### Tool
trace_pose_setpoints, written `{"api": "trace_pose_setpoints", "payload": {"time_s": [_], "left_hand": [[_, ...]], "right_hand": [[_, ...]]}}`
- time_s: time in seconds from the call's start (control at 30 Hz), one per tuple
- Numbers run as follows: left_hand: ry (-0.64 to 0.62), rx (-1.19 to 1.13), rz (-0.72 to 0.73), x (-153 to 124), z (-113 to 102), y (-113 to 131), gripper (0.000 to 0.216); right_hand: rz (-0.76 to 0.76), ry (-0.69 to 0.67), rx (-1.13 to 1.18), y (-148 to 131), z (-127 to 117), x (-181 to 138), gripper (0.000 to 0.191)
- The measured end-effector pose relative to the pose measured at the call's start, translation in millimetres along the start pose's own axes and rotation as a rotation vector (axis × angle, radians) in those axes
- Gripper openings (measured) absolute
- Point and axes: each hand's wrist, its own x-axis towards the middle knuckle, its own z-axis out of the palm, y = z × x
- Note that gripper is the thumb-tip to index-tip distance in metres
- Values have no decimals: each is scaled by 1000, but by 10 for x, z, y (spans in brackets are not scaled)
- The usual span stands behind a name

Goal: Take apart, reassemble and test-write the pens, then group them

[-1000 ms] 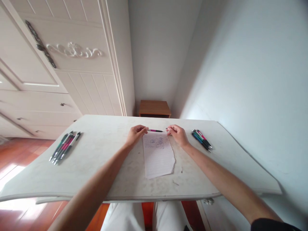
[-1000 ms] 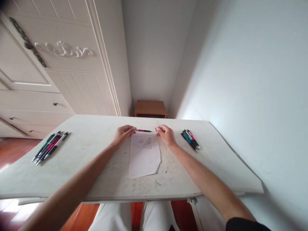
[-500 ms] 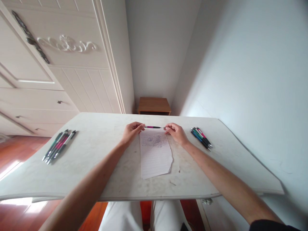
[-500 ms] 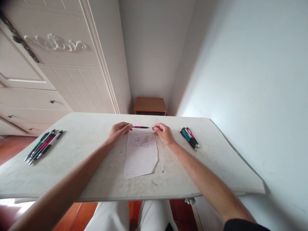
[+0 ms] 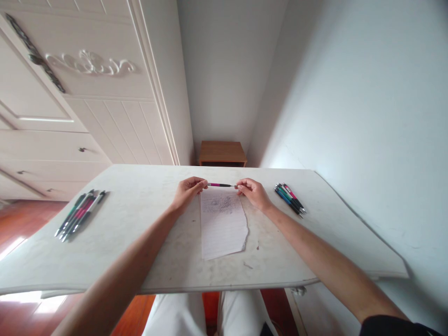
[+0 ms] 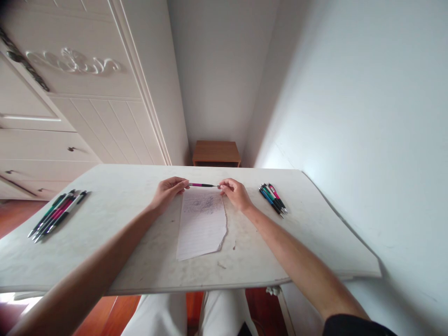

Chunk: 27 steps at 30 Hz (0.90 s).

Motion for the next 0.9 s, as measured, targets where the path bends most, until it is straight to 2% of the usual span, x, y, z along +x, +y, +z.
{"api": "trace_pose_setpoints", "payload": {"time_s": [0.67,0.9], "left_hand": [[-51,0,22,-17,16,-3,42],[-77,-9,17,-32,18,-5,49]], "right_hand": [[4,3,117,-124,45,-79,30],[-13,16,108,-163,53,-100,29]]}}
